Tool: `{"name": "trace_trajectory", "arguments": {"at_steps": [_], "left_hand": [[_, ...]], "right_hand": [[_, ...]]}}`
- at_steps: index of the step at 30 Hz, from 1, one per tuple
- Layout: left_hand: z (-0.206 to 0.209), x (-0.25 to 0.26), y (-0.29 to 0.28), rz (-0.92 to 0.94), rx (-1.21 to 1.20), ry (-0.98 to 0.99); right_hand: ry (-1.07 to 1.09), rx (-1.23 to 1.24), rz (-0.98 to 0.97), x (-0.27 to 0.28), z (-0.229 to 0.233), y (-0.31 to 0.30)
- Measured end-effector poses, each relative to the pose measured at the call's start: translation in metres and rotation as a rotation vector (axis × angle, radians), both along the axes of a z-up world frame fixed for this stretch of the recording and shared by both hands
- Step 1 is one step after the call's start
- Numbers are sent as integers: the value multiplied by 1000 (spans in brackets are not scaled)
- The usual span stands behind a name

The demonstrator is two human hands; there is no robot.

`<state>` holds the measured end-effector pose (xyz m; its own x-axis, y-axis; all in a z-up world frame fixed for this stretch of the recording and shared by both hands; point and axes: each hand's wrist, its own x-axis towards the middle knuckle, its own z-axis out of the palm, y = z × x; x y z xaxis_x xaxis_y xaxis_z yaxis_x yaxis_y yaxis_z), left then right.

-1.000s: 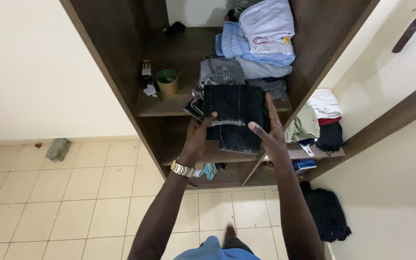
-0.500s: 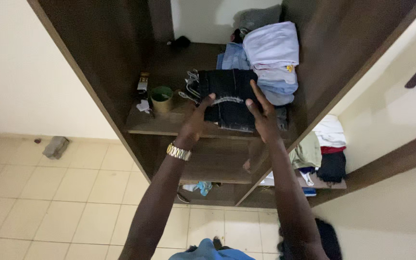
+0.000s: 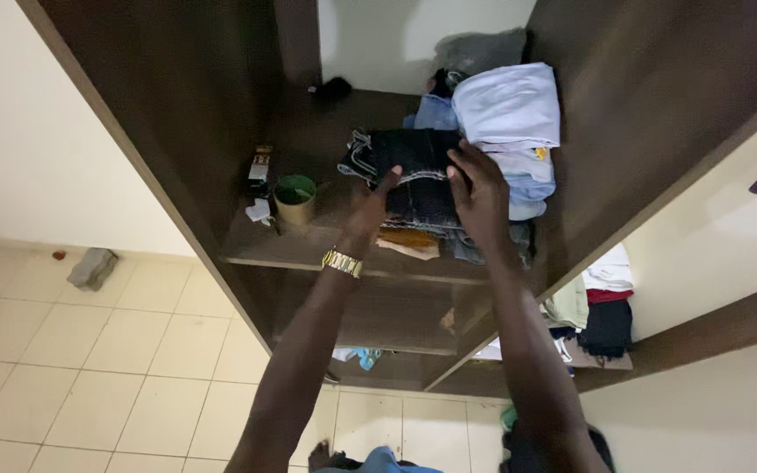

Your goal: The person takes several folded garments from a pile on a bed and places them onto a shelf in a wardrobe one by one.

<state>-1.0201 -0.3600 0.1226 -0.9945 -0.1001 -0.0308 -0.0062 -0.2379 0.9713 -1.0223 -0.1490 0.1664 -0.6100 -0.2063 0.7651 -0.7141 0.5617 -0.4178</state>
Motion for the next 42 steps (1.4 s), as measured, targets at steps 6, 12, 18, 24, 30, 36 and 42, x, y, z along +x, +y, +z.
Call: {"name": "trace_trajectory", "arguments": {"at_steps": [6,12,18,24,30,36,42], "left_hand": [[-19,-14,0,-98,-147,127],[-10,-19,-26,-79,-730,55],[32,-5,-39,164,-1154,368],[57,-16,-14,81,-1345,604],[10,-48,-10,-193,-1348,695],[18,-60,-34,-405,-1305,629],[30,-46,-29,-375,-1470,681]], "right_hand": [[-139,80,10,-34,25,-38],[-135,477,-104,-63,-23,-53],[-137,439,-109,-82,-55,-36],[-157,406,7,-115,-92,-12],[-611,-24,211,-100,-72,0],[-220,93,-120,-58,-66,-36],[-175,390,-181,-36,-54,-35]]}}
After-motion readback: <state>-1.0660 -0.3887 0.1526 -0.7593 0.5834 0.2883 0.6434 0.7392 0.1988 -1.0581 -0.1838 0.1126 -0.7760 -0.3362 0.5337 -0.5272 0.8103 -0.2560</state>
